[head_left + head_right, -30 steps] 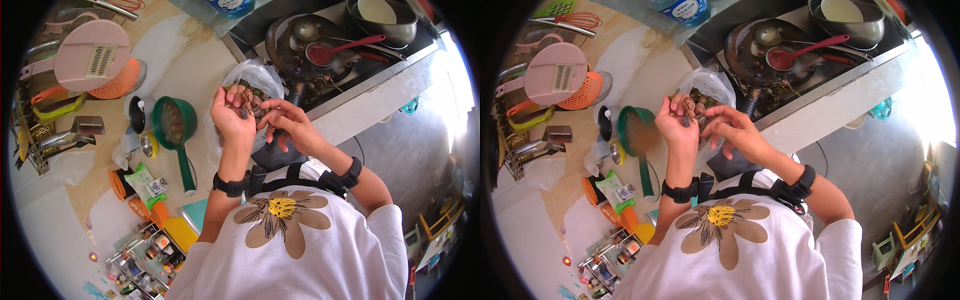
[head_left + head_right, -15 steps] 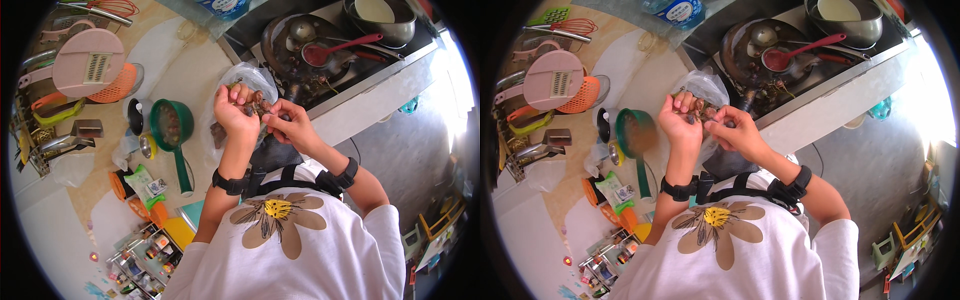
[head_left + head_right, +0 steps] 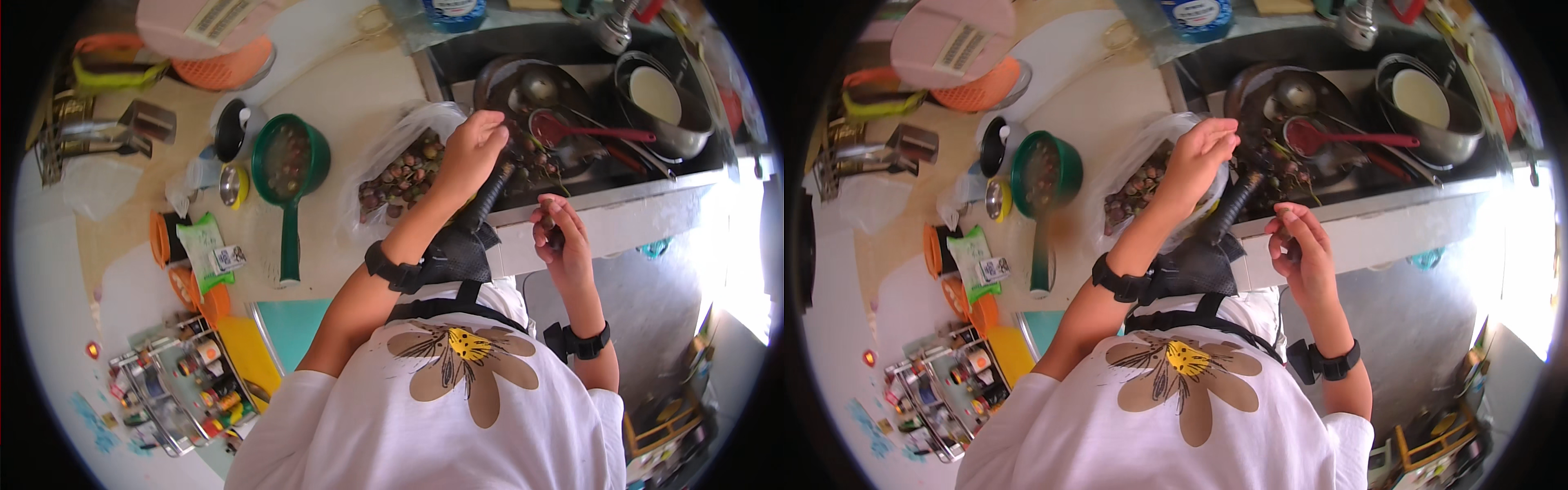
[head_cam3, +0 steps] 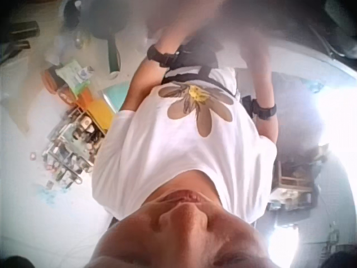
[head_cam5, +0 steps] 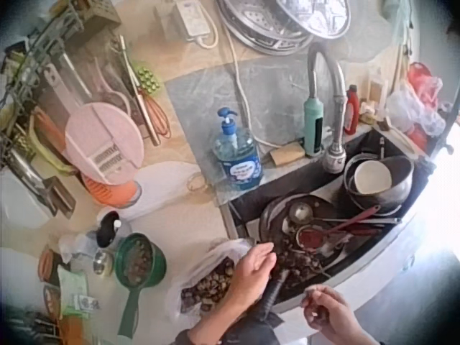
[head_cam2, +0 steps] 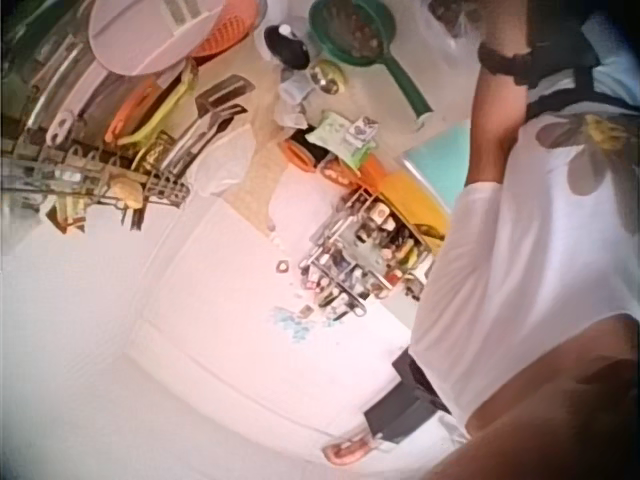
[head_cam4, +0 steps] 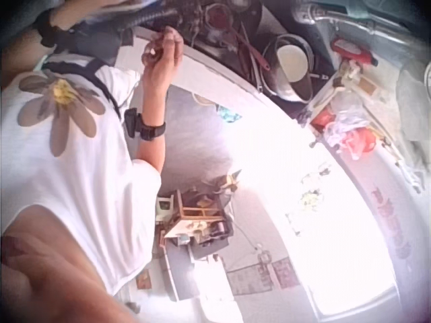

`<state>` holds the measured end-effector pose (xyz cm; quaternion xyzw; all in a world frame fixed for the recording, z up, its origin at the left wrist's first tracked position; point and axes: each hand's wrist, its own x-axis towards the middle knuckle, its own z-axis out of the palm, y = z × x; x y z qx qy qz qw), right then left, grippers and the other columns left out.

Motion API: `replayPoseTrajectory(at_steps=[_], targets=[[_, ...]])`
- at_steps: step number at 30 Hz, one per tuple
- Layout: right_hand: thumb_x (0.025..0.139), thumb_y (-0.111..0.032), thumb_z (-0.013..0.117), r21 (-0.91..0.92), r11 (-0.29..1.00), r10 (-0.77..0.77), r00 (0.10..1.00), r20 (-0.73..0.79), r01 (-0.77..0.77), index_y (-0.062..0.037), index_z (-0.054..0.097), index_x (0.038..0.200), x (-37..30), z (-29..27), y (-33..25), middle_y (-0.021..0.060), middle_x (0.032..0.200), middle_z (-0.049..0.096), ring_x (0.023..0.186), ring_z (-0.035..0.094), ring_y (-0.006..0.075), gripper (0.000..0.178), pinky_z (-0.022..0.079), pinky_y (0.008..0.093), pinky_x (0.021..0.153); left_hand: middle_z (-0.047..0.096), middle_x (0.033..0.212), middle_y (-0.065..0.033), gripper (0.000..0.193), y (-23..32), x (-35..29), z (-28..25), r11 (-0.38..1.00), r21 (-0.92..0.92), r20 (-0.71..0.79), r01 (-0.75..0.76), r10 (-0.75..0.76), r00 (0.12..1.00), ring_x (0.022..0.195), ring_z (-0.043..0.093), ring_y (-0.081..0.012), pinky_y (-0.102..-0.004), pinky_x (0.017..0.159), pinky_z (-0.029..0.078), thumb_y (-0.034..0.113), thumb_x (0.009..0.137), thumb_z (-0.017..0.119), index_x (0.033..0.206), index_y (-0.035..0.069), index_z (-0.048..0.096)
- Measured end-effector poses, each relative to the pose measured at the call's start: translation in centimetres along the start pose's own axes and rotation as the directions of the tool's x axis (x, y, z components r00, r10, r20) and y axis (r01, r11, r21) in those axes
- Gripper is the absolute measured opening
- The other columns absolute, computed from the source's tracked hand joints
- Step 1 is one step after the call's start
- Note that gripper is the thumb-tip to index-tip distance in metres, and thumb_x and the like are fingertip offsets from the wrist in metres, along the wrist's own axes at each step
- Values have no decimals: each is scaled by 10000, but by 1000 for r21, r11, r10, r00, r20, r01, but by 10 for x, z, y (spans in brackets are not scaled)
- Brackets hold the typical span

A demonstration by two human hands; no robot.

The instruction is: The person rinses a green bowl of grapes under a running faucet, then picks individual grapes and stems from a plastic bag to inspect them by hand before washing a ladle and other dishes with a cloth in the sink.

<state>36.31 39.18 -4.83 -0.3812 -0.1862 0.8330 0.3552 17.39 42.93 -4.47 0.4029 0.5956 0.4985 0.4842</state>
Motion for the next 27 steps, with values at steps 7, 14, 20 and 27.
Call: replayPoseTrajectory(at_steps=[7, 14, 20, 27], targets=[[896, -220, 430, -49, 990, 137, 985, 104, -133, -52, 508, 1116, 20, 58, -14, 86, 946, 563, 758, 543, 129, 288, 399, 232, 526, 639, 749, -116, 112, -32, -72, -128, 764, 631, -322, 132, 103, 941, 668, 628, -146, -261, 623, 488, 30, 816, 530, 889, -27, 591], [885, -137, 458, -126, 913, 407, 864, 297, -388, 38, 509, 1087, 78, 168, 16, 130, 964, 527, 882, 556, 236, 272, 509, 327, 757, 578, 1002, -202, 140, -45, -112, -162, 618, 770, -379, 163, 237, 894, 877, 565, -341, -394, 752, 450, 18, 785, 522, 898, -21, 595], [886, -91, 447, -187, 840, 540, 745, 391, -510, 100, 486, 1026, 130, 256, 81, 158, 954, 468, 931, 520, 292, 240, 499, 397, 854, 566, 968, -148, 194, -62, -127, -166, 505, 839, -343, 203, 201, 918, 957, 523, -312, -369, 820, 427, -15, 648, 628, 834, -11, 573], [893, -143, 432, -288, 852, 517, 792, 325, -438, 109, 394, 1118, 165, 310, 127, 210, 1058, 411, 1003, 456, 329, 339, 434, 428, 921, 532, 879, -144, 232, -53, -133, -155, 516, 827, -383, 224, 226, 896, 855, 517, -322, -380, 755, 418, 21, 604, 671, 802, 11, 552]])
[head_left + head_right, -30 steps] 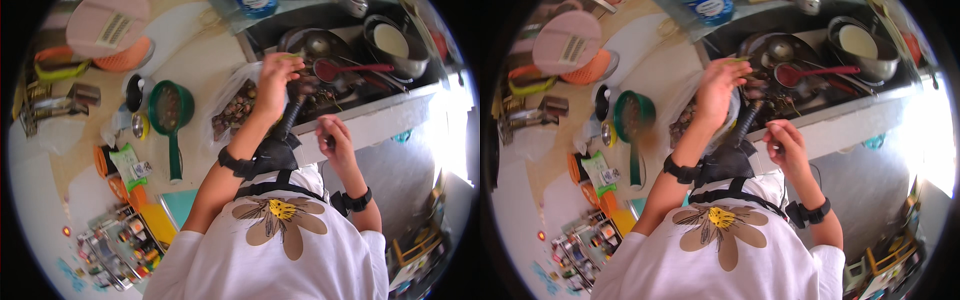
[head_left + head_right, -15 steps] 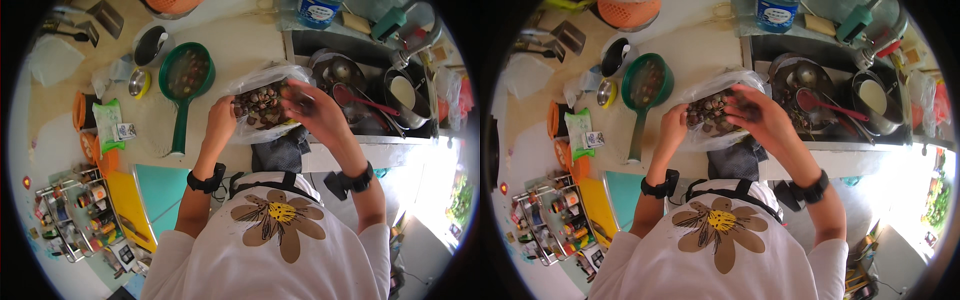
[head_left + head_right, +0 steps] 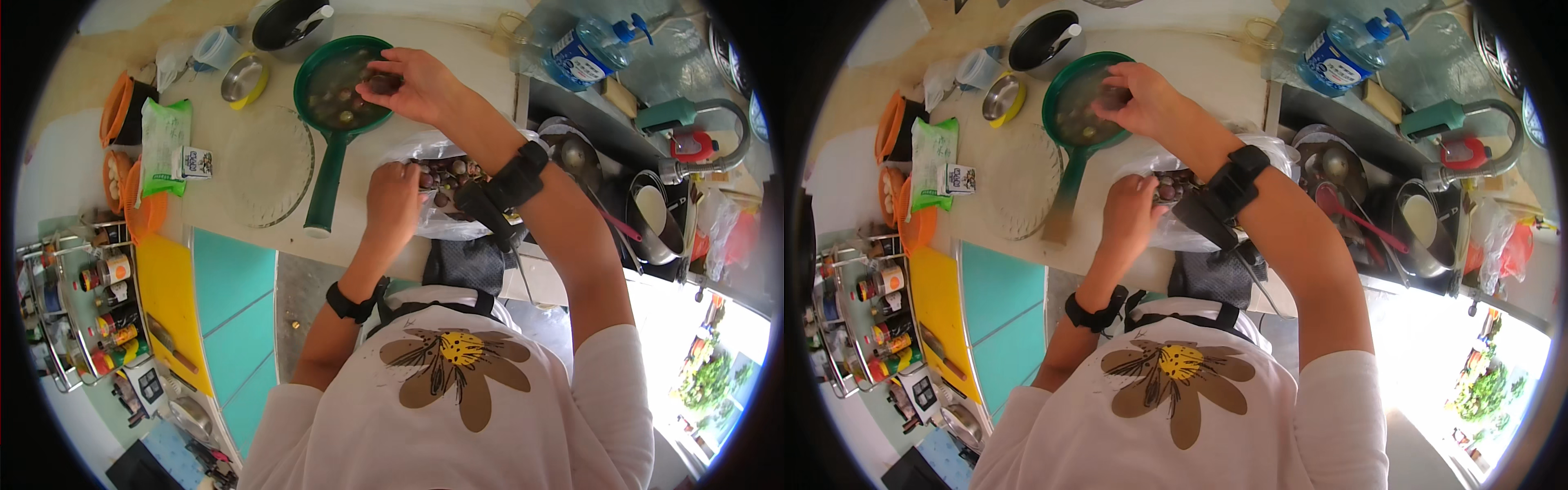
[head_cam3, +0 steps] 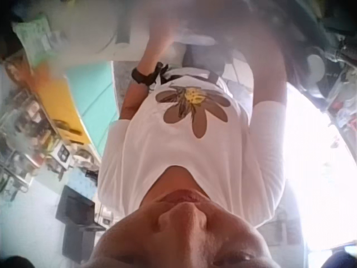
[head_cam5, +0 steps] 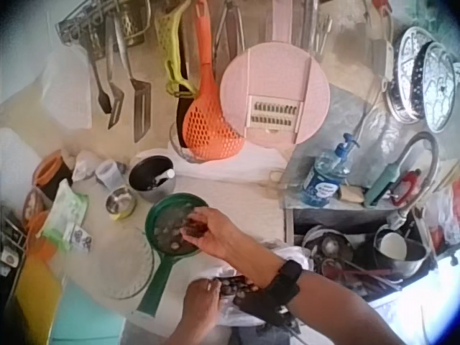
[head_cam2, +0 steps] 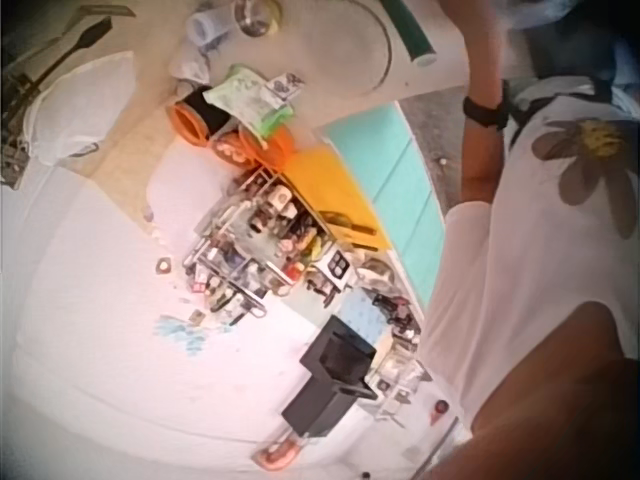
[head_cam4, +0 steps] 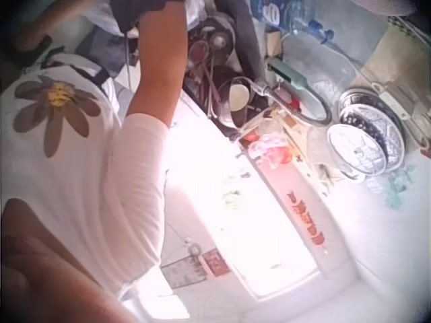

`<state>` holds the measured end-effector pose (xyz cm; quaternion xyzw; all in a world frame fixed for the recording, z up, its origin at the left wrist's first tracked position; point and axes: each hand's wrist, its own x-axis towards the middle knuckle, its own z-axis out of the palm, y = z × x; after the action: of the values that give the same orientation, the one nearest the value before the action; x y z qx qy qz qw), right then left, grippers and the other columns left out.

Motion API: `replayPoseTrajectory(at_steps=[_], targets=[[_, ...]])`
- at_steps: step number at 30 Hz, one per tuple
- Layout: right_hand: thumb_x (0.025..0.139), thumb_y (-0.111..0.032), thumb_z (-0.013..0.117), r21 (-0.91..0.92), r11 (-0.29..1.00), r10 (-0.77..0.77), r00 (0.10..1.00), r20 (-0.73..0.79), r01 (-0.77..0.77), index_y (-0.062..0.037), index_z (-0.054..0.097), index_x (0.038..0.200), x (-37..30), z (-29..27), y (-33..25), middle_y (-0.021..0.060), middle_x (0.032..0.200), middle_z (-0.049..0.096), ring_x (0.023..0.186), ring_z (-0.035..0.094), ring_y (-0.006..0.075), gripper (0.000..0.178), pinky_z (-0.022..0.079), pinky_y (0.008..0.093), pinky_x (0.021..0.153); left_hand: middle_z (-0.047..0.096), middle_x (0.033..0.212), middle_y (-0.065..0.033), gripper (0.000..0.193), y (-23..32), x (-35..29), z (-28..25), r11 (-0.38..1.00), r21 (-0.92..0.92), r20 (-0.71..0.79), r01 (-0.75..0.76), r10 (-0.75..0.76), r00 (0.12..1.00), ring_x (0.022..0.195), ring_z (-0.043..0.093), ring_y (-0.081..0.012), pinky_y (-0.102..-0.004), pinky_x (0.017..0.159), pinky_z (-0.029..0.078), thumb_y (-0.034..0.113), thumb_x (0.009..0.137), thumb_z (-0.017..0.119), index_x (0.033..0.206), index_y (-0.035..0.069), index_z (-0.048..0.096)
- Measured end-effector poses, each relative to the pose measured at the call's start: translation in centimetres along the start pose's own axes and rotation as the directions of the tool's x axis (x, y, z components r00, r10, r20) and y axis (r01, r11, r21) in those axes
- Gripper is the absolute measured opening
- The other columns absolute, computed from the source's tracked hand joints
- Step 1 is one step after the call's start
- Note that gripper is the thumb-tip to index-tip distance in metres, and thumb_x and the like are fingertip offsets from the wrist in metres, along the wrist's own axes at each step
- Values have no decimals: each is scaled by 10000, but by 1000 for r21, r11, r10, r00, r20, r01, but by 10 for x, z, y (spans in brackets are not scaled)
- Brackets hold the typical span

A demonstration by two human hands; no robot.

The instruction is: The person rinses a green bowl of grapes under a running faucet, then picks individual grapes and stems from a plastic bag to inspect them by hand before washing a ladle and other dishes with a cloth in the sink.

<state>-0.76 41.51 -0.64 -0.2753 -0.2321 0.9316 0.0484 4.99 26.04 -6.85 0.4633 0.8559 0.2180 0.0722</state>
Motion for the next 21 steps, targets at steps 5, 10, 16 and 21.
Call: replayPoseTrajectory(at_steps=[5, 10, 16, 21], targets=[[883, -244, 458, -13, 1000, 2, 998, -68, -3, 121, 238, 1255, 4, 18, -1, 265, 1278, 251, 1176, 328, 387, 565, 328, 443, 995, 511, 832, -94, 141, 3, 5, 14, 951, 277, -85, -137, 166, 982, 878, 487, -253, -358, 785, 370, 54, 669, 591, 809, 67, 577], [891, -265, 432, -43, 998, -31, 996, 83, 35, 131, 219, 1270, -23, 5, -12, 288, 1348, 186, 1211, 316, 405, 588, 311, 420, 1012, 504, 819, -75, 99, 3, 2, 15, 939, 311, -51, -148, 172, 984, 890, 476, -232, -364, 802, 349, 64, 682, 567, 778, 78, 588], [916, -220, 341, -45, 992, -102, 967, 235, 116, 92, 382, 1213, -106, -49, -16, 242, 1199, 465, 1127, 459, 330, 432, 370, 371, 970, 517, 791, -85, 94, -3, 3, 0, 982, 97, 55, -160, 155, 986, 863, 493, -242, -371, 757, 353, 62, 631, 634, 717, 77, 601], [919, -197, 303, -43, 976, -212, 975, 72, 216, 81, 422, 1190, -166, -115, 1, 203, 1172, 507, 1092, 501, 277, 406, 392, 346, 945, 550, 816, -97, 145, -2, 4, -11, 956, -259, -163, -139, 99, 982, 770, 531, -290, -376, 677, 410, 4, 645, 647, 754, 37, 559]])
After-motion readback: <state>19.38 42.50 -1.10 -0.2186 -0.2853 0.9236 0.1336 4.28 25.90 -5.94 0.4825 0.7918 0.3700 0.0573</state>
